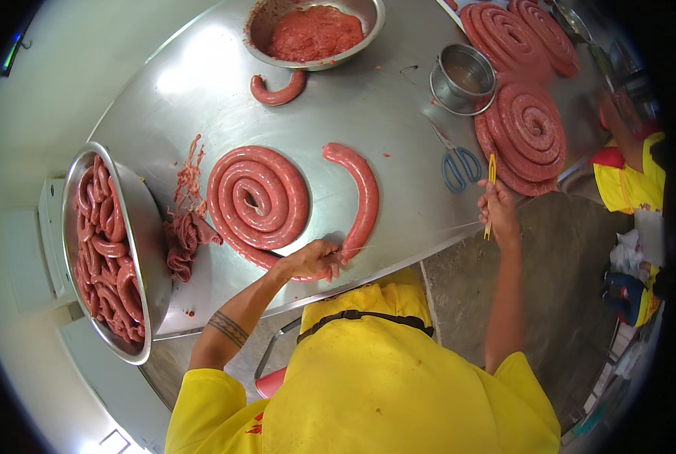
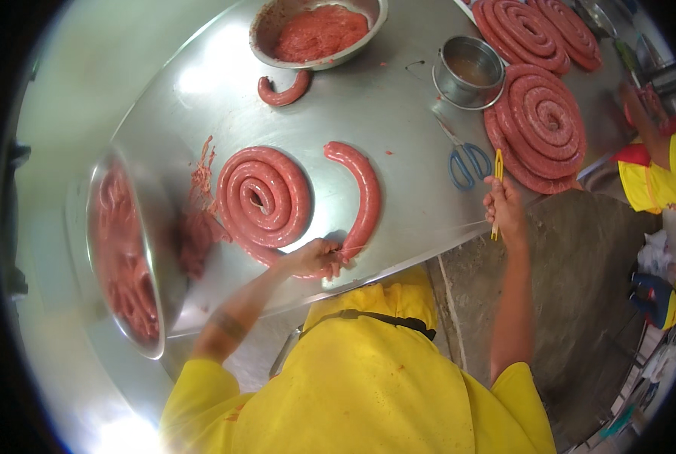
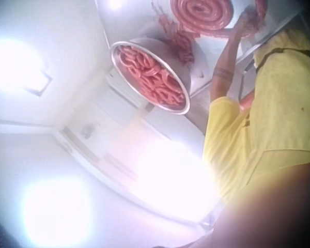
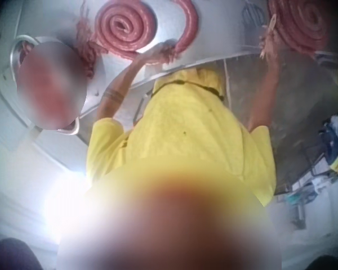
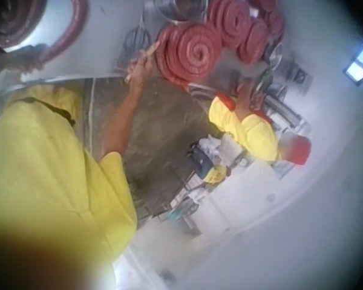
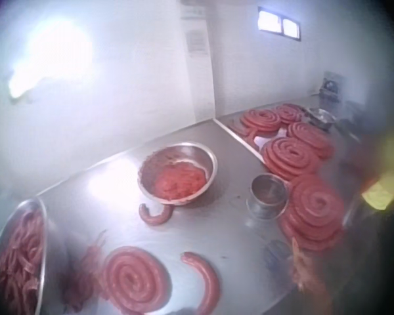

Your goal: The person coils a long sausage casing into a spiral on a stainless steel table, then uses a yellow tool to pierce the casing repeatedly. They cut the casing with scissors and transfer the finished coil into a large metal bowl. The process repeats with additional casing segments.

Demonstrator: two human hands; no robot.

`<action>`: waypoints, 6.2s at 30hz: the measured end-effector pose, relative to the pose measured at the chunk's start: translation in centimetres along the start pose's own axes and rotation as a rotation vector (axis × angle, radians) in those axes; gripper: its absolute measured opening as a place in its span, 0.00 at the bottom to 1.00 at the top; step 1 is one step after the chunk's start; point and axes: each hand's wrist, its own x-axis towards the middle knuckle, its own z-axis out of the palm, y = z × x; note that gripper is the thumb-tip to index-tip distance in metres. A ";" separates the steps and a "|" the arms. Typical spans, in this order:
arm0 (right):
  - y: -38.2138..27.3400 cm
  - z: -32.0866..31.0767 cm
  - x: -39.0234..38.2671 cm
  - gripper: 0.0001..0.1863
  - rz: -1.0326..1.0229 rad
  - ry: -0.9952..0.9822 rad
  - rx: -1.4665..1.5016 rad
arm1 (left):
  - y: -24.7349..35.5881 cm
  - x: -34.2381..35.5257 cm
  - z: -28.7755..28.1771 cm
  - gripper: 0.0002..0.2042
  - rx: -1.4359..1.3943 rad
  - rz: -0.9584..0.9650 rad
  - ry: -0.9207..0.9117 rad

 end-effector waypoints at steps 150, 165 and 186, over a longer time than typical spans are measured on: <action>9.0 15.6 -1.3 0.34 -0.437 -0.136 -0.717 | -12.1 -4.7 2.2 0.23 -0.905 0.044 1.296; 5.6 7.6 -2.9 0.14 -0.094 -0.189 -0.617 | -7.7 -1.6 -0.2 0.20 -1.253 0.507 0.690; -8.1 40.2 0.6 0.12 -0.069 -0.805 0.191 | -15.5 -10.1 -0.4 0.21 -0.791 0.848 0.723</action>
